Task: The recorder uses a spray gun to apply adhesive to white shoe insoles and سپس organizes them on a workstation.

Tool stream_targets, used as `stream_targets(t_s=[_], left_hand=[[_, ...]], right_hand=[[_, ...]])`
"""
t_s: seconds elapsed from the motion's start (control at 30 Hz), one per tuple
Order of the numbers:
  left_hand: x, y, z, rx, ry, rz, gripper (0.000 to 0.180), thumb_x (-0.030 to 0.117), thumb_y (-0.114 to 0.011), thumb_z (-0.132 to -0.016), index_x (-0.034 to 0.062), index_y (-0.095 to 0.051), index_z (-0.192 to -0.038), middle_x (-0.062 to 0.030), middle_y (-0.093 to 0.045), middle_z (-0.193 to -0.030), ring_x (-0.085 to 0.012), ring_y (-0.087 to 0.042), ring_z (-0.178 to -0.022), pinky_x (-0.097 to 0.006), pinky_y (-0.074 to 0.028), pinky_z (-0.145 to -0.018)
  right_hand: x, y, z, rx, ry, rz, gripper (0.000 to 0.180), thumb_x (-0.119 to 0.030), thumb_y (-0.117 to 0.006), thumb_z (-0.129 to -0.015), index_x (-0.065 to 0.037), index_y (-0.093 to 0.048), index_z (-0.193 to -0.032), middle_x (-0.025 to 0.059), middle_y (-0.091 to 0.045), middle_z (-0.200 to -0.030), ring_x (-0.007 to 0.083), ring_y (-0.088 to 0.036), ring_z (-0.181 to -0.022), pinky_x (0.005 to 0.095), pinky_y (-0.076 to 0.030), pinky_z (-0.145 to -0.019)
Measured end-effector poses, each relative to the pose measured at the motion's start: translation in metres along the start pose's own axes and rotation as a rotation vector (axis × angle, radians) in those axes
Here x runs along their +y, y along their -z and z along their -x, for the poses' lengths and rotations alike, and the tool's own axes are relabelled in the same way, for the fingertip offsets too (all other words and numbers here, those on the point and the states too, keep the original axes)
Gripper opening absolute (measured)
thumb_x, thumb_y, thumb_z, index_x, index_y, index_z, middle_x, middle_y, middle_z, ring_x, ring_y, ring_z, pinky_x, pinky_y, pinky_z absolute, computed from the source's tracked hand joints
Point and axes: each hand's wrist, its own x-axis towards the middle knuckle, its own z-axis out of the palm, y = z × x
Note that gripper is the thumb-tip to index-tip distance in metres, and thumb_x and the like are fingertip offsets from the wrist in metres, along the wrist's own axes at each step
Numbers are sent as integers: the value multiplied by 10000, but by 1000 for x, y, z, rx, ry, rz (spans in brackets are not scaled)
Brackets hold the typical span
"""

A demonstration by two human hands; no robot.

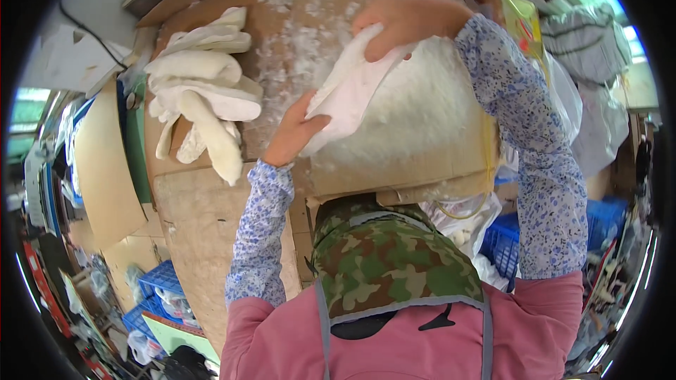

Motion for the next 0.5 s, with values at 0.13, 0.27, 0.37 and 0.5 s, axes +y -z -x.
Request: stream_targets(t_s=[0.13,0.27,0.37,0.5], left_hand=[[-10,-16,23,-49,257,144,521,70,-612,-795,-16,-425,-1273,-74,-538,-1138,-140,-538,-967,-272,-426,-862],[-28,-37,27,18,143,245,411,81,-587,-809,11,-475,-1198,-86,-534,-1125,-140,-535,-967,-269,-419,-870],[-41,-47,11,111,68,216,450,84,-561,-822,19,-434,-1248,-113,-523,-1129,-164,-542,-969,-288,-460,-829],[-57,-55,-10,240,243,41,560,65,-538,-820,14,-317,-1332,-142,-507,-1073,-199,-554,-923,-299,-534,-682]], right_hand=[[105,-44,33,255,65,58,371,-214,-647,-674,23,-611,-957,62,-612,-732,152,-587,-654,278,-474,-578],[168,-86,52,375,-4,-411,353,-194,-638,-719,50,-596,-970,59,-601,-743,139,-580,-648,279,-477,-572],[214,-108,52,457,-95,-613,366,-204,-645,-739,52,-602,-997,100,-627,-809,171,-607,-696,291,-484,-596],[252,-146,45,1133,-123,-215,315,-249,-614,-814,14,-629,-985,126,-651,-826,168,-628,-712,267,-479,-640]])
